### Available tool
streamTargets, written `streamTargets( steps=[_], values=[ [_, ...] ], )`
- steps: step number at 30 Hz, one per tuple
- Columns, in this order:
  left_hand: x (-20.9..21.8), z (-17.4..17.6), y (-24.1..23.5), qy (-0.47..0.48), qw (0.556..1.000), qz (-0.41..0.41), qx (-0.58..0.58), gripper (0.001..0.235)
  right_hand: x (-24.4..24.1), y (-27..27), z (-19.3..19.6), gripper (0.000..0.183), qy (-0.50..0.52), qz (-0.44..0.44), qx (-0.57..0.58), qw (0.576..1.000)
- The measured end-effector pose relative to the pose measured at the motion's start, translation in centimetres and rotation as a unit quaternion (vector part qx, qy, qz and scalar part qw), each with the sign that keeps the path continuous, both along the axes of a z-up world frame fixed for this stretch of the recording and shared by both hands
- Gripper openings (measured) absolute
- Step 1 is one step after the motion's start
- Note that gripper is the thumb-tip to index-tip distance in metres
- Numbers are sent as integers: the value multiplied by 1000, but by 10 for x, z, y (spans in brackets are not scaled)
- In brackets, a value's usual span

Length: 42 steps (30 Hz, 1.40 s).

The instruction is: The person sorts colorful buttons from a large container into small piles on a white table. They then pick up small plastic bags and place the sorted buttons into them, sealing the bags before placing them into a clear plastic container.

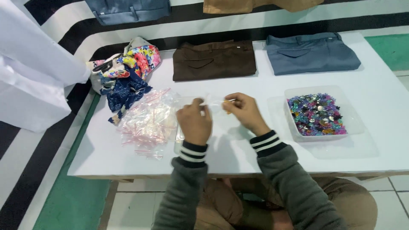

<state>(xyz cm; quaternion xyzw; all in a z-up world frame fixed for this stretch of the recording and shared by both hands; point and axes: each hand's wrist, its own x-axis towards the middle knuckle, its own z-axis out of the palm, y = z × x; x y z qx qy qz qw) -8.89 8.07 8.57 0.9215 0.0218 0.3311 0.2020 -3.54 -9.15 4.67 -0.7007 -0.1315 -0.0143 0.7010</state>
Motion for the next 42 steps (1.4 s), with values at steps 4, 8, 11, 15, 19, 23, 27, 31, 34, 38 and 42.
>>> streamTargets(
  steps=[4,8,11,15,19,23,27,31,34,38,42],
  values=[
    [-5,-1,51,93,993,58,39,8,-3,48,14,28,-41,21,-83,995],
    [7,-20,78,189,973,106,77,7,0,84,17,24,-84,21,-266,960],
    [15,-33,80,235,959,118,107,5,12,94,2,23,-154,23,-396,905],
    [20,-47,76,227,955,135,135,8,12,94,4,18,-229,18,-506,832],
    [13,-34,66,238,955,111,136,7,11,95,1,15,-221,52,-542,809],
    [13,-34,62,247,940,85,220,3,22,96,-11,16,-167,86,-554,811],
    [21,-52,66,229,945,95,214,15,21,93,-5,19,-163,105,-532,824],
    [-3,-26,62,100,970,118,190,23,4,76,21,22,-199,68,-446,870],
    [-24,-12,64,114,973,147,137,20,-1,64,24,25,-181,49,-405,895],
    [-28,-25,67,186,965,146,114,14,-7,55,27,40,-175,81,-356,915],
    [-21,-50,81,179,968,133,119,15,-12,50,28,47,-170,96,-328,924]
  ],
)
